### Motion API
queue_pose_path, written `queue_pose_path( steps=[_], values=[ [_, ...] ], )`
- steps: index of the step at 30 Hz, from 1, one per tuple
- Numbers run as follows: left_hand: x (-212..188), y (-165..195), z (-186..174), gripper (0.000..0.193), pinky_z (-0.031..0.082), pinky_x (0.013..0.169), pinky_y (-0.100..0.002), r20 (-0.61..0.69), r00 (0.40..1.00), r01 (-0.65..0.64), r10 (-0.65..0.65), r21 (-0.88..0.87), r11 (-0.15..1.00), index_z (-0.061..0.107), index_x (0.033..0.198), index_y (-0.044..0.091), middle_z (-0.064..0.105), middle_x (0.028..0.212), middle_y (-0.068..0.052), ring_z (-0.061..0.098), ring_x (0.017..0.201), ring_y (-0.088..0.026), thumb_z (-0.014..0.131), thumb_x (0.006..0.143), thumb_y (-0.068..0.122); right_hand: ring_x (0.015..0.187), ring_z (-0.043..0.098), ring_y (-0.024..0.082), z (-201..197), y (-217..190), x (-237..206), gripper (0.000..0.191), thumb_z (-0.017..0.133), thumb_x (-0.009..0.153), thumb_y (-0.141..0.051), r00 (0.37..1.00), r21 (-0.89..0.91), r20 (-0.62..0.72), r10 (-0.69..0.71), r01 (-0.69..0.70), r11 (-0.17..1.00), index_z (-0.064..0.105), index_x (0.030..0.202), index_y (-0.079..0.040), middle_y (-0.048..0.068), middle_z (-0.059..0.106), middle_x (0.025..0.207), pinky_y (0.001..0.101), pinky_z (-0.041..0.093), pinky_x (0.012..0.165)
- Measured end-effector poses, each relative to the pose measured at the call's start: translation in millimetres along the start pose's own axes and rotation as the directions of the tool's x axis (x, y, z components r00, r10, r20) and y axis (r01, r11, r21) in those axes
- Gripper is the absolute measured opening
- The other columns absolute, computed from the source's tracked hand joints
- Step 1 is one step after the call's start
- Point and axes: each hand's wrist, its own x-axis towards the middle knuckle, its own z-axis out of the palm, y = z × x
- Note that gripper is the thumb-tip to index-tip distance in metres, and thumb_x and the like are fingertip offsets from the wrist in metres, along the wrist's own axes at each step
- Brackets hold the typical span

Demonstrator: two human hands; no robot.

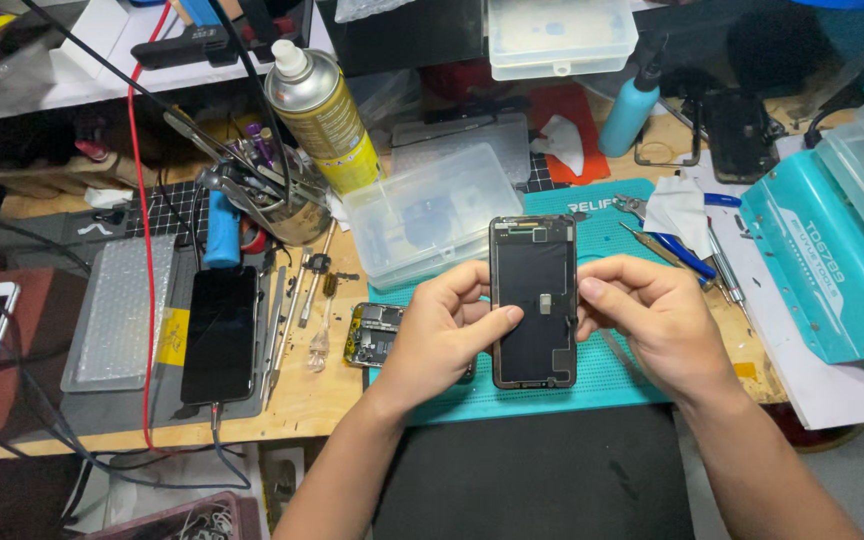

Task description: The person works on a disassembled smartphone at a repair bench. They hold the phone frame, use a brush-like tool to scrape and clean old adhesive from the frame edges, set the frame aside, then wipe the phone housing with a tissue.

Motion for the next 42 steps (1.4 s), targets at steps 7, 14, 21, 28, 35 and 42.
queue_pose_path(
  steps=[7,14,21,28,35,42],
  values=[
    [7.7,4.2,8.3,0.028,0.061,0.077,-0.029,-0.151,0.984,-0.114,0.094,-0.129,0.985,0.054,0.126,-0.005,0.068,0.117,-0.012,0.072,0.097,-0.015,0.063,0.100,0.000,0.083,0.072,0.019,-0.5,-3.6,-4.2,0.028,0.064,0.094,-0.007,0.993,0.109,0.090,0.070,-0.079,0.991,0.069,0.115,0.010,0.015,0.076,0.099,0.0323,0.059,0.071],
    [2.5,6.4,10.9,0.038,0.063,0.081,-0.032,-0.137,0.984,-0.129,0.110,-0.134,0.983,0.052,0.134,-0.003,0.068,0.119,-0.013,0.072,0.100,-0.017,0.064,0.099,0.005,0.072,0.067,0.015,-3.3,0.4,-0.8,0.021,0.068,0.092,-0.003,0.999,0.040,0.005,0.053,-0.053,0.998,0.070,0.110,0.007,0.013,0.074,0.093,0.0284,0.054,0.063],
    [-10.6,14.6,-0.5,0.031,0.065,0.072,-0.034,-0.111,0.992,0.041,-0.065,-0.207,0.978,0.061,0.125,-0.005,0.072,0.105,-0.013,0.073,0.087,-0.019,0.058,0.104,0.019,0.071,0.059,0.008,-11.2,-0.5,3.0,0.016,0.066,0.100,-0.008,0.995,0.000,-0.090,0.047,-0.047,0.999,0.070,0.108,0.006,0.006,0.068,0.088,0.0217,0.046,0.061],
    [-11.6,11.0,-1.6,0.028,0.064,0.076,-0.038,-0.085,0.996,-0.002,-0.025,-0.305,0.952,0.060,0.126,-0.008,0.072,0.113,-0.015,0.072,0.093,-0.021,0.059,0.104,0.009,0.089,0.066,0.015,1.7,-12.6,7.9,0.035,0.053,0.106,-0.021,0.996,0.133,-0.090,-0.015,0.027,0.991,0.065,0.121,0.008,0.012,0.071,0.104,0.0273,0.054,0.076],
    [-11.5,1.5,14.9,0.038,0.059,0.097,-0.044,-0.291,0.949,-0.172,0.122,-0.153,0.973,0.053,0.139,0.001,0.066,0.130,-0.018,0.069,0.113,-0.026,0.054,0.101,-0.001,0.107,0.071,0.027,20.9,-8.8,7.4,0.050,0.054,0.097,-0.023,0.998,0.101,0.035,0.054,-0.057,0.993,0.054,0.137,0.006,0.021,0.069,0.126,0.0420,0.057,0.084],
    [-18.5,-8.6,39.1,0.054,0.044,0.126,-0.054,0.188,0.735,-0.418,0.652,0.883,0.216,0.054,0.147,-0.002,0.050,0.156,-0.029,0.049,0.150,-0.047,0.059,0.094,-0.008,0.143,0.030,0.052,28.1,29.0,7.9,0.051,0.058,0.110,-0.027,0.983,0.455,0.170,0.071,-0.142,0.879,0.038,0.125,0.018,0.045,0.027,0.144,0.0532,0.041,0.116]
  ],
)
